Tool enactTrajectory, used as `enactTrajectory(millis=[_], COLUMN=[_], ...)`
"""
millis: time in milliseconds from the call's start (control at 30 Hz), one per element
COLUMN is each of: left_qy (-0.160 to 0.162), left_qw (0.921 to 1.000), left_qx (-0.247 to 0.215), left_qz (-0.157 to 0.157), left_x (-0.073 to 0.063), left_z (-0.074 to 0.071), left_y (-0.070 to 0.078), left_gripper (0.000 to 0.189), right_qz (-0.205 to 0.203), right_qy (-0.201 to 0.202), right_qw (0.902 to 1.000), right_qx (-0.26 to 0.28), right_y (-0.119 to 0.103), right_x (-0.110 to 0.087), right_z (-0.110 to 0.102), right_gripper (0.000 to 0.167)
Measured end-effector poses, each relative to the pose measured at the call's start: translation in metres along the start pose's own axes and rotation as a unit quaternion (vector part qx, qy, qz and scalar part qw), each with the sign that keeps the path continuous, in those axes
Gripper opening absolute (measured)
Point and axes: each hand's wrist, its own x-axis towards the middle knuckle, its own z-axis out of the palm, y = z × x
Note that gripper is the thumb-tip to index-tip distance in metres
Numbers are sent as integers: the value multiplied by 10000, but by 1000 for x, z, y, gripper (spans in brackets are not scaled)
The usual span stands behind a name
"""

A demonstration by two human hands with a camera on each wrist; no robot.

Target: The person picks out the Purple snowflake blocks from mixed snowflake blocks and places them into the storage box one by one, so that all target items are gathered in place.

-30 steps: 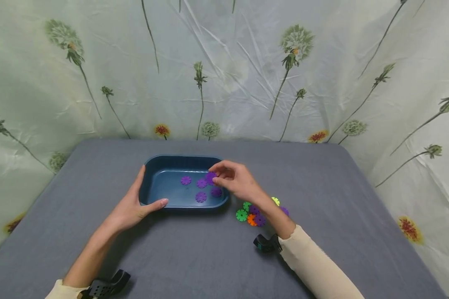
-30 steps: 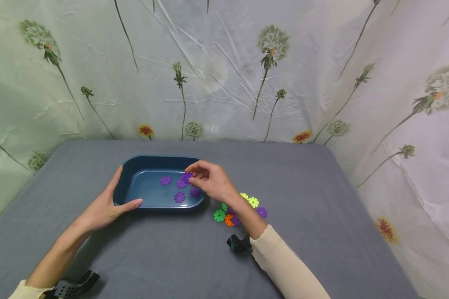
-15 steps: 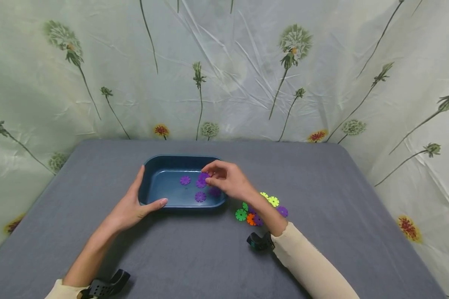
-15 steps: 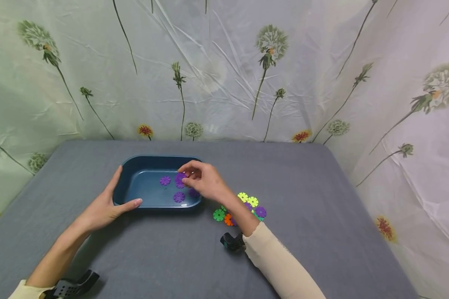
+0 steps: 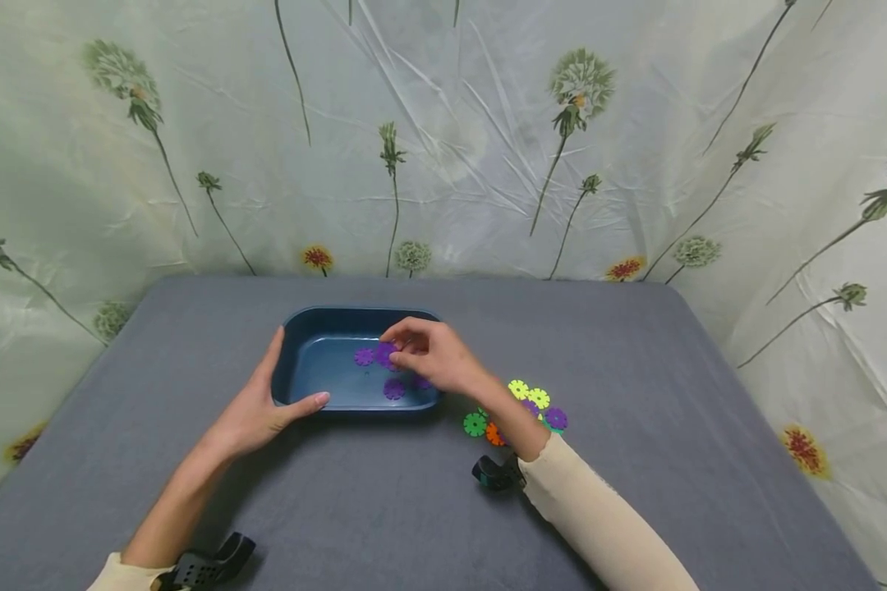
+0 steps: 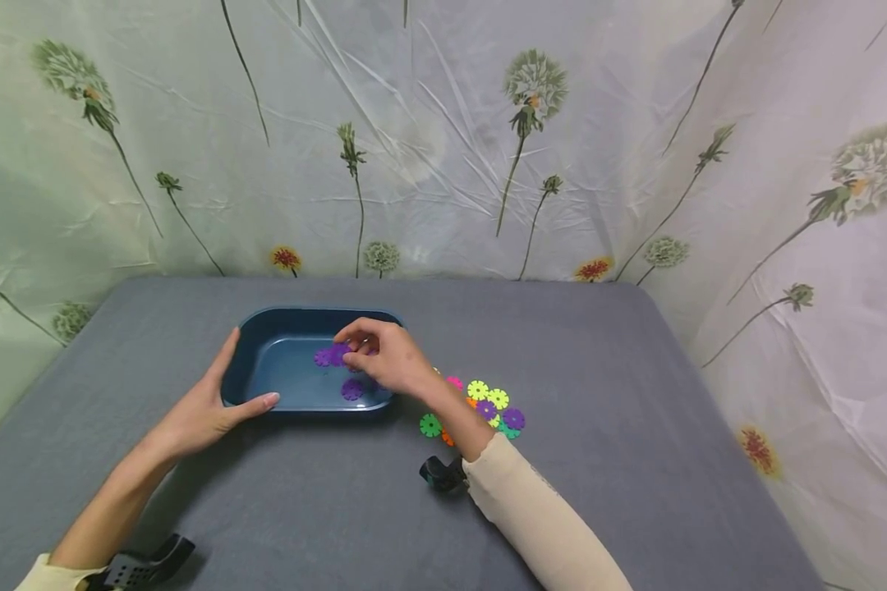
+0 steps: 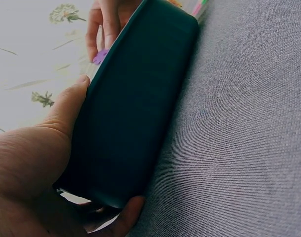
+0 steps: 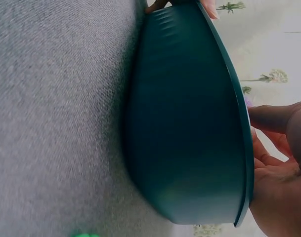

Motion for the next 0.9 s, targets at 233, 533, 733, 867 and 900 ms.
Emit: enactTrajectory(millis=[233, 533, 733, 867, 900], left_qy=[-2, -1, -5, -34, -39], left_qw=[10000, 10000, 10000, 10000, 10000], left_qx=[-25, -12, 9, 12, 21], left_qz=[-84, -66, 4, 39, 34], left_x=[1, 2, 1, 0, 0], left_z=[2, 1, 0, 0, 0], left_y=[0, 1, 0, -1, -1], left_gripper=[127, 127, 127, 126, 126], right_qz=[-19, 72, 151, 215, 230], right_qy=[-57, -121, -246, -325, -341], right_qw=[9999, 9995, 9991, 9983, 9981], right_qx=[-159, -293, -324, -423, -464], right_y=[0, -2, -1, 0, 0], right_x=[5, 12, 17, 19, 19], right_z=[6, 7, 11, 16, 17], right_gripper=[21, 22, 22, 22, 22])
